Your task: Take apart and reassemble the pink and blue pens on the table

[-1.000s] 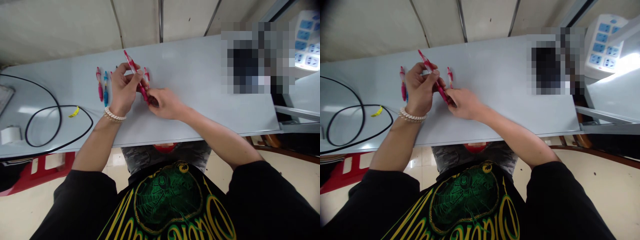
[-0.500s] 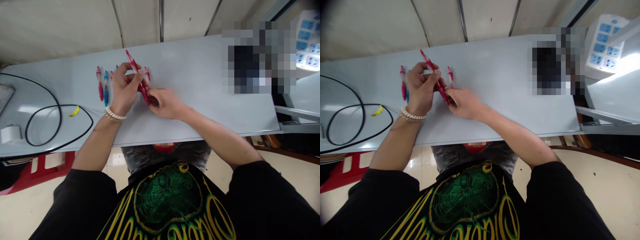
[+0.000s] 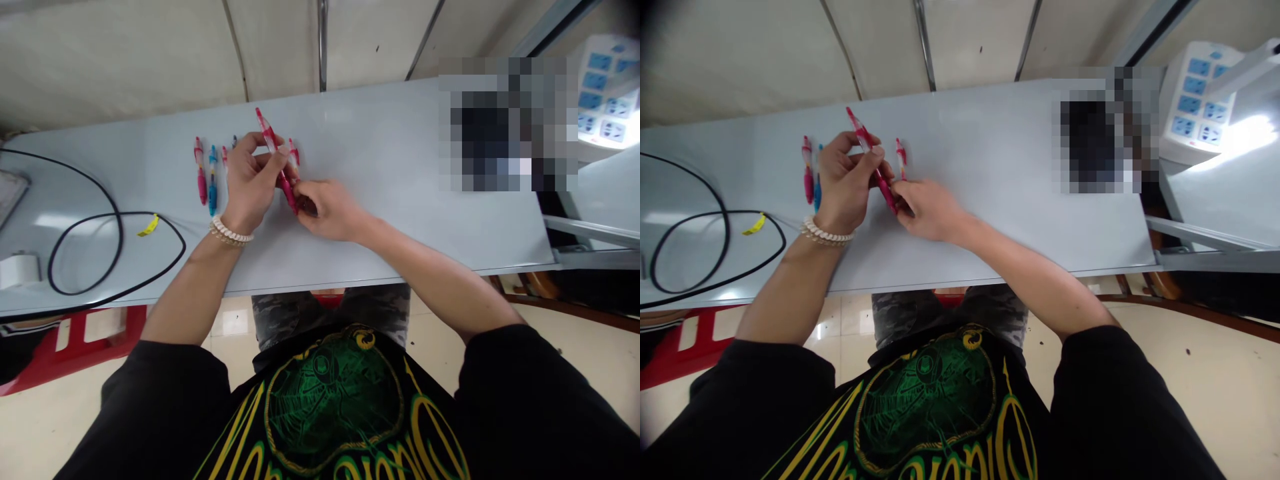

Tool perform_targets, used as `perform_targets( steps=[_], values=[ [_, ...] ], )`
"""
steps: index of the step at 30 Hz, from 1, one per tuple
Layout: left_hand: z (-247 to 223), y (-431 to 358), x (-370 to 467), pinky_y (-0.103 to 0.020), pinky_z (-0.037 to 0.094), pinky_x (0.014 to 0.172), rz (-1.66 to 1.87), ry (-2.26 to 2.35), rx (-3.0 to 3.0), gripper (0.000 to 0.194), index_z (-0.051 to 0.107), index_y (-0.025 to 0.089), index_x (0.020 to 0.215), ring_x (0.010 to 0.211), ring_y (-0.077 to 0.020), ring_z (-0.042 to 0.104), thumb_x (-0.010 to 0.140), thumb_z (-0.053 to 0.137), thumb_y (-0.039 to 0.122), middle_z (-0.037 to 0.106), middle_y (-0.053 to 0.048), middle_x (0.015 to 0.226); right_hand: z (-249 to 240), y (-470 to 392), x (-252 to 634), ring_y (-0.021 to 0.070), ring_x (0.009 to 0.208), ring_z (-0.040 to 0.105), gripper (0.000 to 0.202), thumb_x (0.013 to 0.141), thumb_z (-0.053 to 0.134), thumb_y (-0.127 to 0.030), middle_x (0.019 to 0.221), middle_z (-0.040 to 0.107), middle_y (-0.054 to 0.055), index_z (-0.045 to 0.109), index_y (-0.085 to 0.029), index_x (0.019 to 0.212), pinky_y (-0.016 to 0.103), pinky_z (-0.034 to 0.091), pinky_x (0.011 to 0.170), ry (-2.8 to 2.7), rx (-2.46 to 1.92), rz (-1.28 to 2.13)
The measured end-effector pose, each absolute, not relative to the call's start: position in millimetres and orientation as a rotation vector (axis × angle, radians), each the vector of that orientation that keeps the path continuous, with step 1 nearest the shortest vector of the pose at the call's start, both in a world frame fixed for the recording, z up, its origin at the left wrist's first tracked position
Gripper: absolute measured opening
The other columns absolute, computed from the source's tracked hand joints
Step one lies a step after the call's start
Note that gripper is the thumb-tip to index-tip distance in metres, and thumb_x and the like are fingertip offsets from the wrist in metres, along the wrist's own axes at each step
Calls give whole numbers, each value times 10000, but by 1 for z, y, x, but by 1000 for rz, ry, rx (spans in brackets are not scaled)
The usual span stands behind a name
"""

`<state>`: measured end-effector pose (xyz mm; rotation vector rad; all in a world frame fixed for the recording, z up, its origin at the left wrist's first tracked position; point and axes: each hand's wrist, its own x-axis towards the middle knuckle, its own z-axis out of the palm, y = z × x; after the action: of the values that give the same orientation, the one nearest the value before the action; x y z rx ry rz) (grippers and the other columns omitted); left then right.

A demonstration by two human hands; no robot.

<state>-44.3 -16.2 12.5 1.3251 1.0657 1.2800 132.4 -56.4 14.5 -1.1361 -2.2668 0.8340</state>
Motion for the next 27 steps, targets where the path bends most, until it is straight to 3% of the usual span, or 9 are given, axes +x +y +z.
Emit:
perform_targets(
  steps=[16, 19, 23, 27],
  values=[
    [17, -17, -48, -327, 603, 539, 1268, 1042, 1204, 269, 694, 279, 1016, 564, -192, 702, 861, 869, 412, 711, 16, 673, 5, -58, 133, 173, 781, 682, 91, 933, 606, -216, 921, 788, 45, 692, -196, 959, 310, 475, 766, -2029, -1084, 939],
    [13, -12, -53, -312, 618, 546, 1302, 1058, 1172, 296, 698, 257, 1030, 523, -170, 681, 858, 879, 416, 716, 11, 687, 3, -54, 136, 182, 810, 661, 149, 963, 596, -227, 949, 781, 54, 715, -191, 1044, 325, 490, 789, -1971, -1117, 818],
    [6, -6, -57, -296, 589, 508, 1315, 1138, 1180, 309, 686, 246, 1053, 524, -186, 704, 883, 856, 439, 699, 12, 681, -1, -46, 141, 256, 1042, 639, 268, 1025, 601, -264, 1121, 744, 109, 731, -205, 1251, 406, 516, 949, -2022, -1181, 569],
    [4, -6, -55, -270, 588, 524, 1249, 1249, 1235, 181, 692, 222, 1084, 564, -192, 740, 941, 750, 316, 695, 12, 663, -7, -42, 141, 278, 1027, 591, 233, 1066, 584, -302, 1117, 696, 133, 762, -201, 1176, 433, 497, 968, -2249, -1192, 478]
  ],
)
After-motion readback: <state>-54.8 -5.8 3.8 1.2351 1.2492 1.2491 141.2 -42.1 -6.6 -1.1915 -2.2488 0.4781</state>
